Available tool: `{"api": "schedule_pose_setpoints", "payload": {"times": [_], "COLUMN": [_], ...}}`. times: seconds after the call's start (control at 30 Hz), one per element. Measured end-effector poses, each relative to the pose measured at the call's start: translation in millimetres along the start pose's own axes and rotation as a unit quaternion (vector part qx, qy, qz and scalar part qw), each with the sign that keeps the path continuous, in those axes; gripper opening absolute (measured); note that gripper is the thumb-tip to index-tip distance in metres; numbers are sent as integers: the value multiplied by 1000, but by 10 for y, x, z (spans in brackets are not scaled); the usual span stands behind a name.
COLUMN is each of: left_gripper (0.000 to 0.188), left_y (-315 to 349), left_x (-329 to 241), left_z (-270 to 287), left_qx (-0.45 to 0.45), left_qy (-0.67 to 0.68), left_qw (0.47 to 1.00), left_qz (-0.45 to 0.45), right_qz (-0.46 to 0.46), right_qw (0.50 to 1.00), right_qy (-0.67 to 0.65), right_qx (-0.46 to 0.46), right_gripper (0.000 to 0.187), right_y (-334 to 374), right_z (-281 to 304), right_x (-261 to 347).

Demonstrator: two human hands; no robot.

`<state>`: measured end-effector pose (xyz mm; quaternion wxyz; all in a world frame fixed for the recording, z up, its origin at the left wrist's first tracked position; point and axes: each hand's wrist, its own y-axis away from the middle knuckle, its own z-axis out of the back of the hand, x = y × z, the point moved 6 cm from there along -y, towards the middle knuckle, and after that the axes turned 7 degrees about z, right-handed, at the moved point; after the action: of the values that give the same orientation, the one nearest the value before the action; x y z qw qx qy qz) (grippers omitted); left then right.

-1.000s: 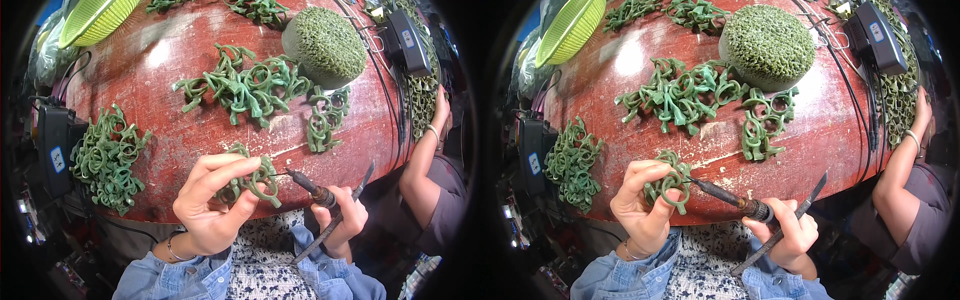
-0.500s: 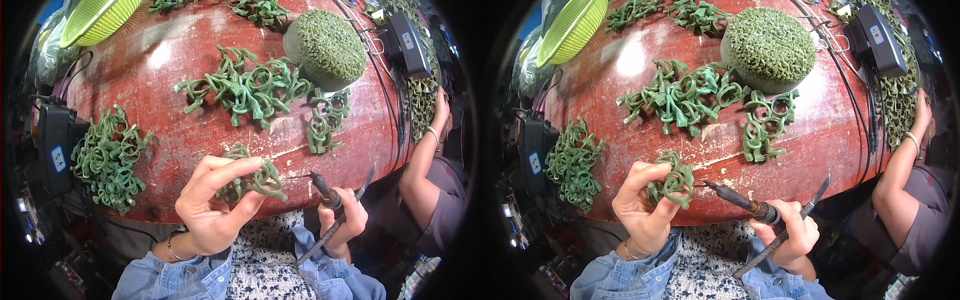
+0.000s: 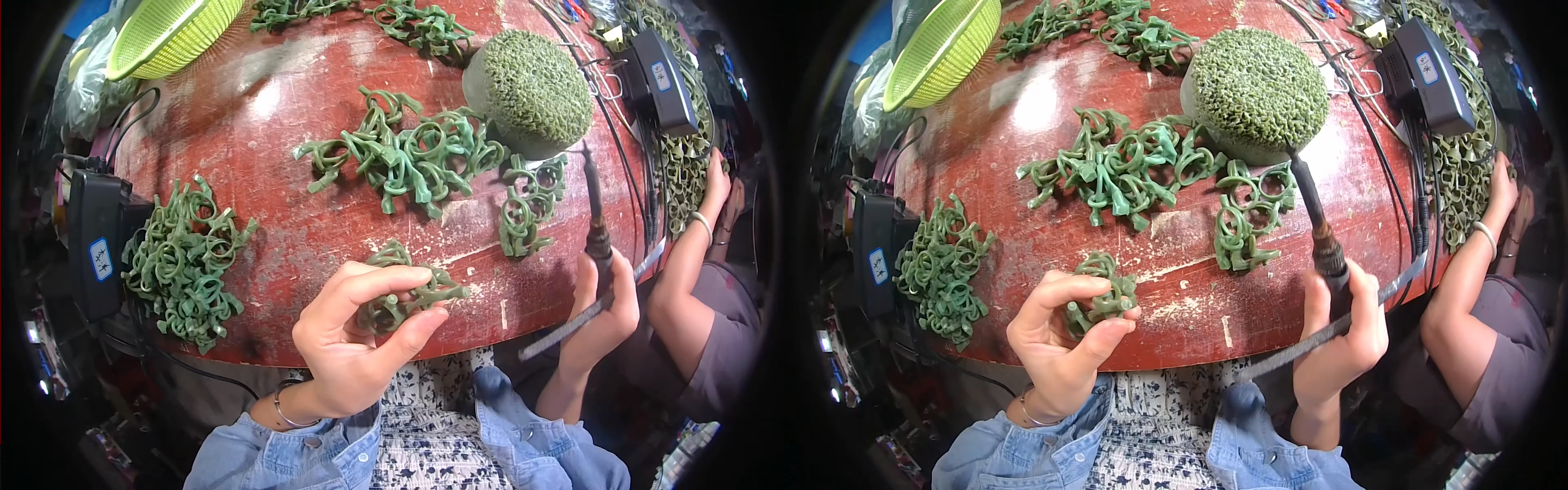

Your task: Using a heated soldering tool to fuse and manipulate green wax loops together on a work table.

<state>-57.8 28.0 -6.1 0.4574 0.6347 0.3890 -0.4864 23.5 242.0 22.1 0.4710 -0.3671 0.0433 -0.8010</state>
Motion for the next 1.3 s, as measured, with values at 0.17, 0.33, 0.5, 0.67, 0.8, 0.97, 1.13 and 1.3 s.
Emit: {"api": "schedule_pose_setpoints", "payload": {"times": [0.17, 0.33, 0.5, 0.67, 0.8, 0.97, 1.13, 1.3], "left_gripper": [29, 28, 28, 29, 27, 27, 25, 23], "left_y": [-22, -10, -11, -17, -14, -37, -30, -33], "left_x": [-72, -66, -97, -65, -78, -69, -41, -32], "left_z": [-1, -20, -36, -17, -18, -8, -15, -35], "left_qx": [14, 29, 44, 22, 20, 22, 30, 19], "left_qy": [-50, -27, -39, -14, -28, -34, -47, 8], "left_qw": [994, 994, 990, 995, 994, 994, 994, 998], "left_qz": [-95, -106, -131, -100, -102, -106, -92, -62], "right_qz": [103, 94, 102, 92, 104, 106, 97, 94], "right_qw": [992, 994, 993, 994, 991, 992, 993, 993], "right_qy": [64, 50, 62, 56, 74, 68, 60, 59], "right_qx": [23, -1, -20, -18, -32, -11, -11, -34], "right_gripper": [24, 23, 21, 21, 21, 22, 21, 19], "right_y": [-109, -65, -95, -82, -100, -84, -74, -74], "right_z": [-97, -71, -57, -65, -37, -77, -75, -62], "right_x": [16, 5, 1, -42, -28, -31, -54, -66]}}
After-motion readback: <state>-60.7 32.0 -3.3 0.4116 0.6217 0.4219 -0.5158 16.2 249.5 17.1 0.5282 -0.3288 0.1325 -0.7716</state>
